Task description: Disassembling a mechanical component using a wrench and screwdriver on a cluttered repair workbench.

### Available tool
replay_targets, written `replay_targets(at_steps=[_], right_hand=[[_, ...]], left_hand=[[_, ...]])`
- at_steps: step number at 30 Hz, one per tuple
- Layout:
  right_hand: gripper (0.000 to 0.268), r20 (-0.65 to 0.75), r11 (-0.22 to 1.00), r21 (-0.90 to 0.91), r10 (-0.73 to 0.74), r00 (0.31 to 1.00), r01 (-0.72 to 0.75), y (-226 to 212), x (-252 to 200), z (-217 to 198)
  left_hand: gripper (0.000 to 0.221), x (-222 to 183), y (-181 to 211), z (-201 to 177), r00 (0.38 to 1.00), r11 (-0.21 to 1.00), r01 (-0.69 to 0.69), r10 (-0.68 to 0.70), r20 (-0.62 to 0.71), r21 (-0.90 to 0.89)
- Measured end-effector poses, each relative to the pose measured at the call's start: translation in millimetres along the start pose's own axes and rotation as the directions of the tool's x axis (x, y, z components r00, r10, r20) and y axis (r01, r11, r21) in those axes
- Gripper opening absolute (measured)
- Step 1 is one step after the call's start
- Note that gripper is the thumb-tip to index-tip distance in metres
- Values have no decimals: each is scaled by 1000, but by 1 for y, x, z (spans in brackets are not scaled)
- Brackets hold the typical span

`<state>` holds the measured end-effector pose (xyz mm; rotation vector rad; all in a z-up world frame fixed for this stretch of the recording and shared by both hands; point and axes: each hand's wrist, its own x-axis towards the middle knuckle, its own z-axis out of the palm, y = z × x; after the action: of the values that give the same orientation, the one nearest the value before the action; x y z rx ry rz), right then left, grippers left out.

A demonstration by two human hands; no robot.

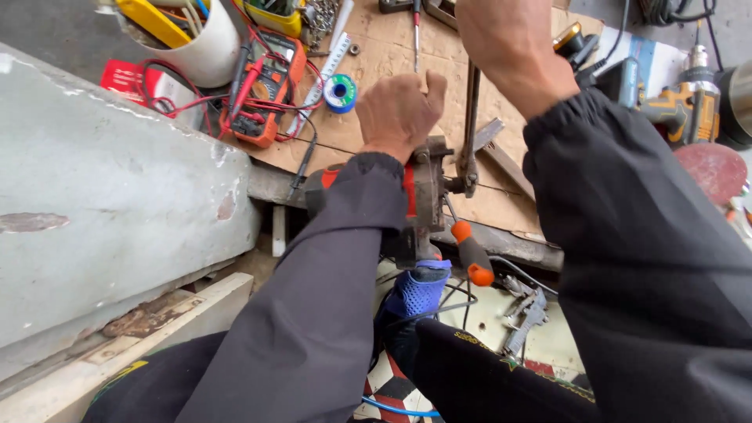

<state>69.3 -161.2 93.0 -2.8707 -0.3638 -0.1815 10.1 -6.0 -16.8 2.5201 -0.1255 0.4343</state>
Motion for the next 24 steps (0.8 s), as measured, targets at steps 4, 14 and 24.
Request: replay_targets(at_steps=[4,14,24], right_hand=[[42,-159,923,-358,-213,964,144,-32,-124,-61],[65,543,263,-376,840,19,-888,-52,-444,6],[19,407,806,-132,575,710,-577,-17,-475,189]], left_hand=[[57,-2,1,-9,999,995,39,-37,33,-95],[58,5,-1,2,996,994,63,-58,60,-91],[54,2,-2,-6,990,988,113,-104,92,-107]])
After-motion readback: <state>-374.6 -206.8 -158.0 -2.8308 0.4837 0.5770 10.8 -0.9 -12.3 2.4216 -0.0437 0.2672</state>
